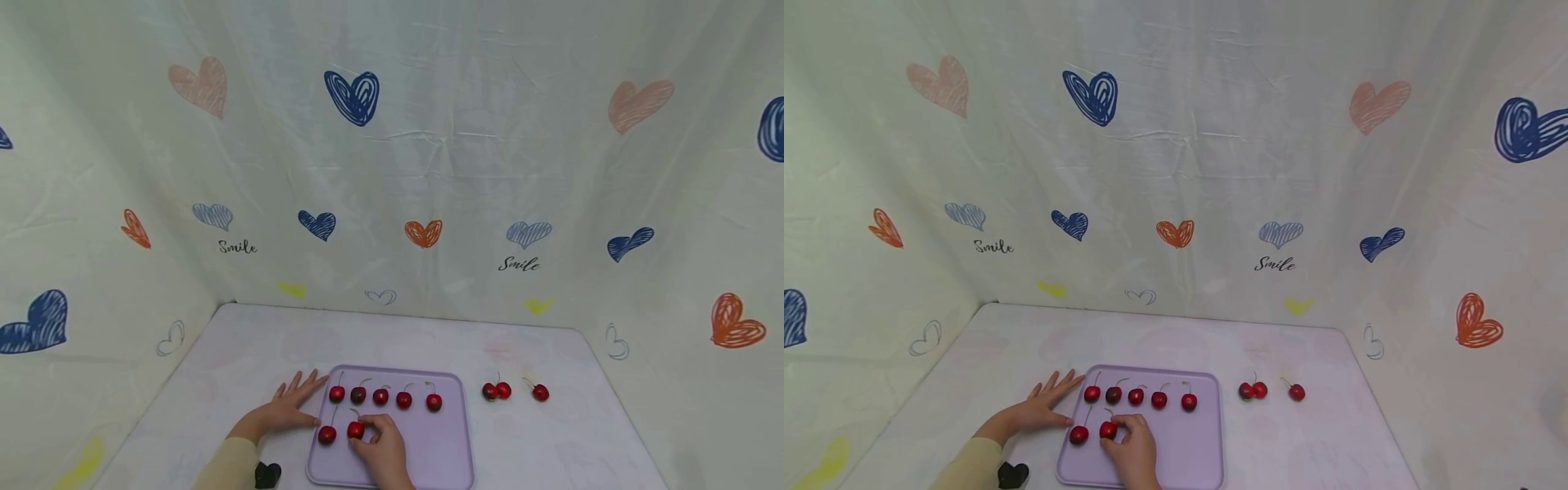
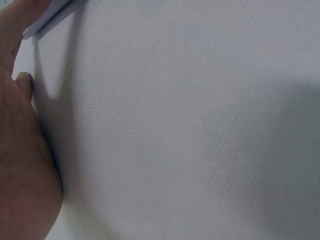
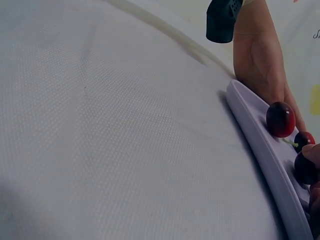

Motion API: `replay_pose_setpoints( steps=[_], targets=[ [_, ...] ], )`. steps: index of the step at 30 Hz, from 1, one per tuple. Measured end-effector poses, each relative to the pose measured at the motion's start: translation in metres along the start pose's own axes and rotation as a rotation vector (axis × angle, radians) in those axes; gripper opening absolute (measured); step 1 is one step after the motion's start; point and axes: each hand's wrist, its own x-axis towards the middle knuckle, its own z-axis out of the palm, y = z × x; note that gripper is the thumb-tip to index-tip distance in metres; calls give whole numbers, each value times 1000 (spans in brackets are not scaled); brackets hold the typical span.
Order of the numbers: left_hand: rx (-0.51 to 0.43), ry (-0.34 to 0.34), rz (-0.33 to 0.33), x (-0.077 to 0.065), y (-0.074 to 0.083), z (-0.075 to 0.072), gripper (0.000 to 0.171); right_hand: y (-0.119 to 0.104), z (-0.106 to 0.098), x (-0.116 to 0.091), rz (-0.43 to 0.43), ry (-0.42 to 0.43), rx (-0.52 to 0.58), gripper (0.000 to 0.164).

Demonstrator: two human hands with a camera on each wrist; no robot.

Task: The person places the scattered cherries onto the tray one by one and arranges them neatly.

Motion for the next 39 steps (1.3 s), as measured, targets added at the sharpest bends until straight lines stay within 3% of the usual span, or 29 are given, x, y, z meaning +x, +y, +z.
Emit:
replay_pose_setpoints(
  steps=[5, 9, 20, 29, 39],
  targets=[
    [1, 3, -4, 0, 0, 1, 90, 1, -7, -1, 49, -34, 145, 36],
    [-1, 1, -5, -1, 2, 1, 89, -3, -26, -2, 75, -45, 243, 37],
    [-5, -8, -9, -3, 3, -3, 88, -18, -88, 5, 43, 152, 246, 37],
    [-1, -13, -13, -2, 1, -3, 89, 8, -143, 13, 165, 392, 146, 36],
    [-42, -17, 31, 0, 2, -2, 89, 38, -183, 15, 245, 492, 55, 34]
  ],
)
